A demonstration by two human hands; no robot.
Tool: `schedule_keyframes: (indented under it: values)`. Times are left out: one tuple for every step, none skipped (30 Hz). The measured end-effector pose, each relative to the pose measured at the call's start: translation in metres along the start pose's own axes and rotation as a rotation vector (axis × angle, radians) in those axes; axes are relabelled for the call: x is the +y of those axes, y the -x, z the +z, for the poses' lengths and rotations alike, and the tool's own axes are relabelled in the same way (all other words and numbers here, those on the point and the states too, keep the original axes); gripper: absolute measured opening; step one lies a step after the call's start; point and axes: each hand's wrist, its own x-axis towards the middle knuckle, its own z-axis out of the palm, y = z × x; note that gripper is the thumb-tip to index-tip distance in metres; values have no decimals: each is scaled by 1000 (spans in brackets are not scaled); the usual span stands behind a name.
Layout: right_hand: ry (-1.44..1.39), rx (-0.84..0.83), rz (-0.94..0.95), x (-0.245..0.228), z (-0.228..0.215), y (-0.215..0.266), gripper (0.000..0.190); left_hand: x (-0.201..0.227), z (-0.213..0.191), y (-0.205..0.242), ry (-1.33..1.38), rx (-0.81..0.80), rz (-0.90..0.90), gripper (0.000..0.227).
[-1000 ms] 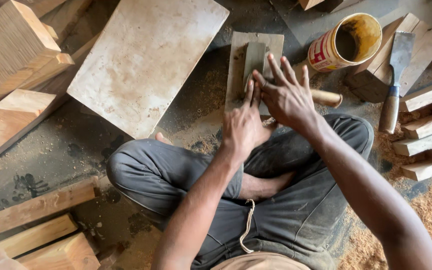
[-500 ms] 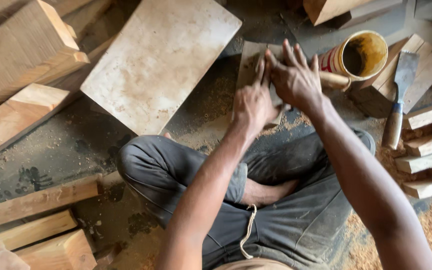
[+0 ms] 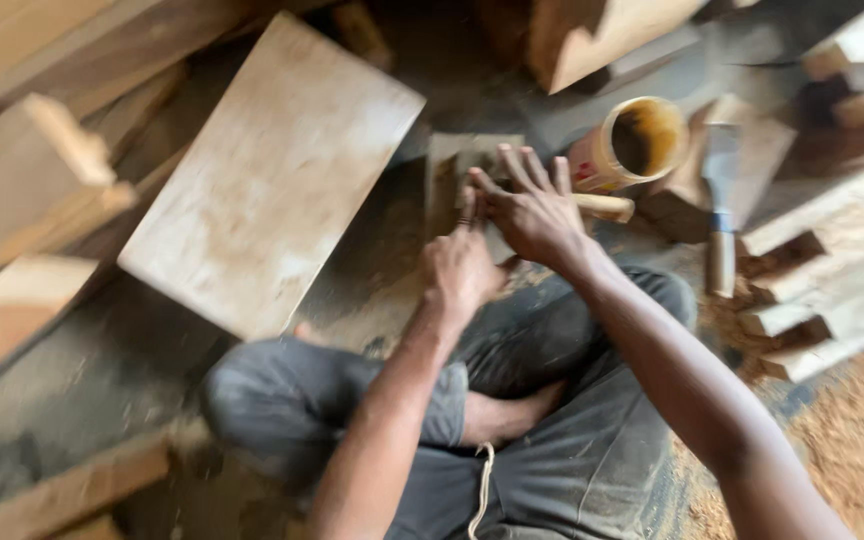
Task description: The person sits on the floor and sharpens a chisel on a sharpening stone, repeatedly applying liquid from a nearby container. They also use a trowel to spread the liquid on the stone and handle a small piece of sandpaper.
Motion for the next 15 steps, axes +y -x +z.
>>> schedule_keyframes:
  values:
    - [56, 44, -24, 4, -1, -11, 64, -1, -4, -11, -12, -108, -67, 93]
    - [116, 82, -24, 11, -1, -15, 69, 0, -7, -22, -27, -230, -109, 74]
    - [110, 66, 4, 15, 1, -21, 62, 0, -10, -31, -25, -149, -101, 69]
    - [97, 47, 33, 16, 4, -27, 56, 0, -13, -35, -69, -159, -71, 69]
    - [96, 84, 23, 18, 6, -32, 63, 3, -16, -39, -128, -198, -76, 78]
    - [89, 118, 14, 20, 9, -32, 71, 4, -19, -39, -113, -226, -80, 94]
    - [82, 59, 62, 19, 10, -31, 75, 7, -22, -39, -101, -254, -84, 119]
    - [81, 12, 95, 19, 9, -34, 80, 10, -24, -38, -80, -253, -63, 120]
    - [44, 42, 124, 16, 9, -25, 72, 16, -25, -32, -59, -253, -42, 123]
    - [9, 81, 133, 10, 7, -18, 64, 21, -29, -27, -65, -264, -39, 122]
    - [-34, 30, 164, 8, 1, -13, 60, 26, -33, -21, -71, -275, -36, 120]
    - [-88, -39, 179, 2, 0, -4, 57, 28, -35, -12, -75, -296, -57, 118]
    - [-68, -63, 179, 1, -1, 4, 58, 33, -35, -5, -69, -362, -102, 121]
    - [-49, -90, 162, -2, -3, 10, 59, 36, -34, 5, -61, -423, -164, 124]
    - [-30, -118, 145, -6, -5, 15, 60, 38, -35, 13, -53, -485, -226, 126]
